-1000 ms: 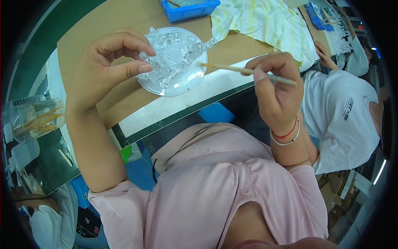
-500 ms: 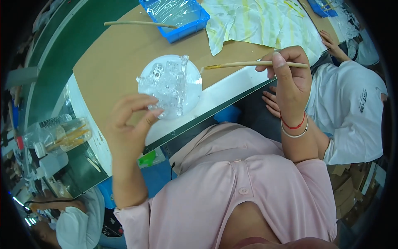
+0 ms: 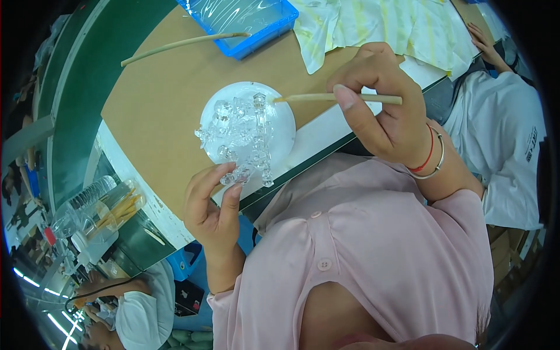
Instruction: Applying adhesive to decorative plastic parts to assemble a lighting fixture.
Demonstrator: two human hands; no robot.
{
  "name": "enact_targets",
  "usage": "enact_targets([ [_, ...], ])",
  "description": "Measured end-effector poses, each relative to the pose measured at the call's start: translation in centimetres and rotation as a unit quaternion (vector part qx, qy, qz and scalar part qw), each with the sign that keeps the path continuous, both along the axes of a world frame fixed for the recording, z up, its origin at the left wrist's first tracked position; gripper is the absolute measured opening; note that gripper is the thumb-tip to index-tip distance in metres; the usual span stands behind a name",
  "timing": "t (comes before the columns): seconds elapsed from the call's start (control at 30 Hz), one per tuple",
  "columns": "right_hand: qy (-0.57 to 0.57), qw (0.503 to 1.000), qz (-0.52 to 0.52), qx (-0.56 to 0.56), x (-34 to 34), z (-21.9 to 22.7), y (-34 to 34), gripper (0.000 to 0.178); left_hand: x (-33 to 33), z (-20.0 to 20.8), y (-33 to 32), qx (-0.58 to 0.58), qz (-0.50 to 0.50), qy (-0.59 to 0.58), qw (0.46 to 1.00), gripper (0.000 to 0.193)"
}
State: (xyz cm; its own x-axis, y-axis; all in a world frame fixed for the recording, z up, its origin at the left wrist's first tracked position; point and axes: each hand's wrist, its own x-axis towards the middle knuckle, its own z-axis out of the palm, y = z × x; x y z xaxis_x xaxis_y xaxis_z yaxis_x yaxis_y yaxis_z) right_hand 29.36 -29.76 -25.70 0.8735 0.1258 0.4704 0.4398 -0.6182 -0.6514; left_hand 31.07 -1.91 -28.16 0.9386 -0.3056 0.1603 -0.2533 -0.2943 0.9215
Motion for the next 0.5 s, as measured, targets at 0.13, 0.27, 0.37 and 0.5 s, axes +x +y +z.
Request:
enact_targets([
  [0.13, 0.029, 0.999, 0.035, 0.021, -0.7, 0.2, 0.0, 0.005, -0.1, 0.1, -0.2, -0.002, 0.005, -0.003, 1.000, 0.026],
  [0.27, 0.007, 1.000, 0.003, 0.024, -0.4, 0.3, 0.2, 0.005, -0.2, 0.1, -0.3, 0.011, 0.015, -0.010, 1.000, 0.027],
  [0.37, 0.008, 1.000, -0.003, -0.005, -0.3, 0.1, 0.5, 0.005, -0.2, 0.2, -0.3, 0.016, 0.016, -0.013, 1.000, 0.026],
  [0.5, 0.026, 0.999, 0.019, 0.015, -1.5, 0.4, 0.4, 0.005, -0.4, 0.3, -0.2, 0.016, 0.022, -0.008, 1.000, 0.025],
])
